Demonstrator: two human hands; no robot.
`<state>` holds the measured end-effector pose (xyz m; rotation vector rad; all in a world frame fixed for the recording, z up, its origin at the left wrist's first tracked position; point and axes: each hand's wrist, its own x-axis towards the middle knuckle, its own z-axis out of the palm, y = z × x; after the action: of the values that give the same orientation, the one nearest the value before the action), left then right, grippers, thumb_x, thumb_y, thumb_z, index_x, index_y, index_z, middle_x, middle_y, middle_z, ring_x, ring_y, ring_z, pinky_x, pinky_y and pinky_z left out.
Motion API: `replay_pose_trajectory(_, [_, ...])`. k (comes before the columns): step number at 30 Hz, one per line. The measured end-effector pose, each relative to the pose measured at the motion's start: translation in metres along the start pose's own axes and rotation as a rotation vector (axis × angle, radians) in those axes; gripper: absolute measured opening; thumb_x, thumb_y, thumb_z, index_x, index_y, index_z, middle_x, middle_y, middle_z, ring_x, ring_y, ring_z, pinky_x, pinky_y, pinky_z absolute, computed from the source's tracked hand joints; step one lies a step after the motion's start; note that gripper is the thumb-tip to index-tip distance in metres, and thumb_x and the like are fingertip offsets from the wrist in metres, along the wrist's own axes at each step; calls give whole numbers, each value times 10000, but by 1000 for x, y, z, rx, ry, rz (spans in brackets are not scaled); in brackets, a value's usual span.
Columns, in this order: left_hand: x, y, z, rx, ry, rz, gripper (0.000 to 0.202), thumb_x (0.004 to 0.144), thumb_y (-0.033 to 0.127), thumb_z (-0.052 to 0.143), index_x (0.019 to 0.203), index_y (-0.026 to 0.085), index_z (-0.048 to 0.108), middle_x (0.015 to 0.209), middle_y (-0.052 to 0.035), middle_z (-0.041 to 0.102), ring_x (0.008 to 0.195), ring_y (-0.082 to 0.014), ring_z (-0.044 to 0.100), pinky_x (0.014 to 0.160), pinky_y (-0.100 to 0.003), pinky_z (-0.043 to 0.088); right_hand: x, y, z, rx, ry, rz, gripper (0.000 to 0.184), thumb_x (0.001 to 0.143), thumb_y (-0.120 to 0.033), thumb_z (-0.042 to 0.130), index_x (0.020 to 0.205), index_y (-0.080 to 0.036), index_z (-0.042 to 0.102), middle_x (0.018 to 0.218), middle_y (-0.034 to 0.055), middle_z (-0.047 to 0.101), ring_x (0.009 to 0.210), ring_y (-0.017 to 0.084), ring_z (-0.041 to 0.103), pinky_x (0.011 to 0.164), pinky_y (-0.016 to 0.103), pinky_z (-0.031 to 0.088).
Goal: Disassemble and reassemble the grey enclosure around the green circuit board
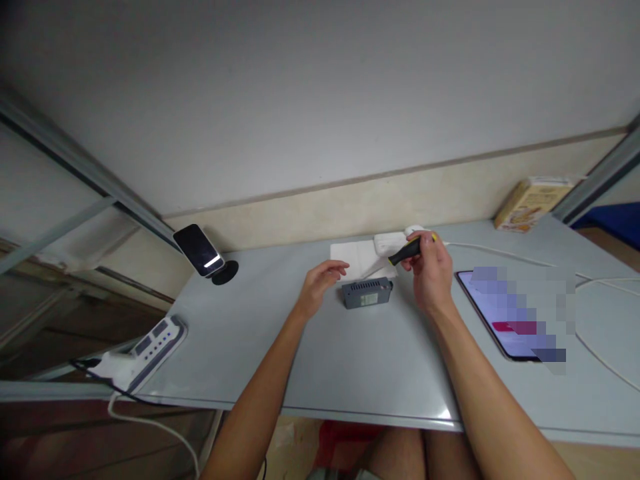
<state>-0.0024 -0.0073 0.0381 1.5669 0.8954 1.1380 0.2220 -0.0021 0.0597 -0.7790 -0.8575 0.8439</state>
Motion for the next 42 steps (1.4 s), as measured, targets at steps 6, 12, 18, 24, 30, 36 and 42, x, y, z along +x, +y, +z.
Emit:
replay_pose_trajectory(6, [0, 0, 5, -147, -120, -63, 306, 817, 371, 681, 1031, 161, 738, 945, -67, 684, 910, -190, 591, 819, -282, 436, -8, 1, 3, -151, -102, 11, 408, 845, -616, 667, 836, -208, 660, 634, -36, 493, 512, 88, 447, 463, 233, 330])
replay_pose_trajectory(12, [2, -6, 4, -100, -187, -50, 277, 784, 259, 698, 1044, 172, 739, 963, -60, 683, 908, -184, 582, 809, -281, 428, -9, -2, 4, -204, -123, -9, 402, 867, -611, 646, 848, -210, 653, 602, -43, 479, 505, 93, 437, 477, 244, 324])
replay_pose_trajectory(18, [2, -8, 3, -40, -194, -46, 278, 784, 235, 692, 1050, 170, 734, 971, -58, 678, 898, -178, 582, 808, -283, 448, -9, -1, 5, -217, -121, 4, 410, 864, -616, 647, 854, -206, 648, 612, -43, 489, 506, 88, 445, 475, 240, 323])
replay_pose_trajectory(24, [2, -9, 2, -16, -191, -4, 279, 776, 180, 683, 1049, 167, 735, 953, -51, 684, 879, -163, 594, 781, -269, 449, -9, 2, 2, -227, -128, -25, 389, 889, -595, 628, 865, -207, 650, 611, -43, 496, 507, 90, 457, 486, 239, 334])
replay_pose_trajectory(30, [-1, 0, 3, 97, -178, -6, 278, 789, 130, 638, 1048, 167, 730, 943, -44, 687, 852, -151, 599, 785, -266, 466, -10, 0, 4, -269, -125, -67, 403, 893, -609, 612, 858, -209, 646, 623, -39, 498, 504, 94, 460, 469, 237, 349])
replay_pose_trajectory(36, [-3, 4, 5, 104, -170, -3, 287, 778, 60, 607, 1019, 158, 727, 974, -51, 693, 867, -143, 617, 805, -260, 493, -17, -16, 13, -381, -127, -190, 394, 899, -600, 610, 850, -211, 647, 679, -25, 525, 500, 87, 476, 455, 233, 385])
replay_pose_trajectory(42, [-3, 5, 4, 76, -181, -5, 287, 789, 50, 600, 1020, 162, 728, 1043, -63, 703, 946, -161, 631, 877, -288, 506, -22, -23, 18, -424, -107, -248, 399, 872, -622, 630, 830, -226, 645, 706, -11, 553, 491, 91, 490, 447, 246, 386])
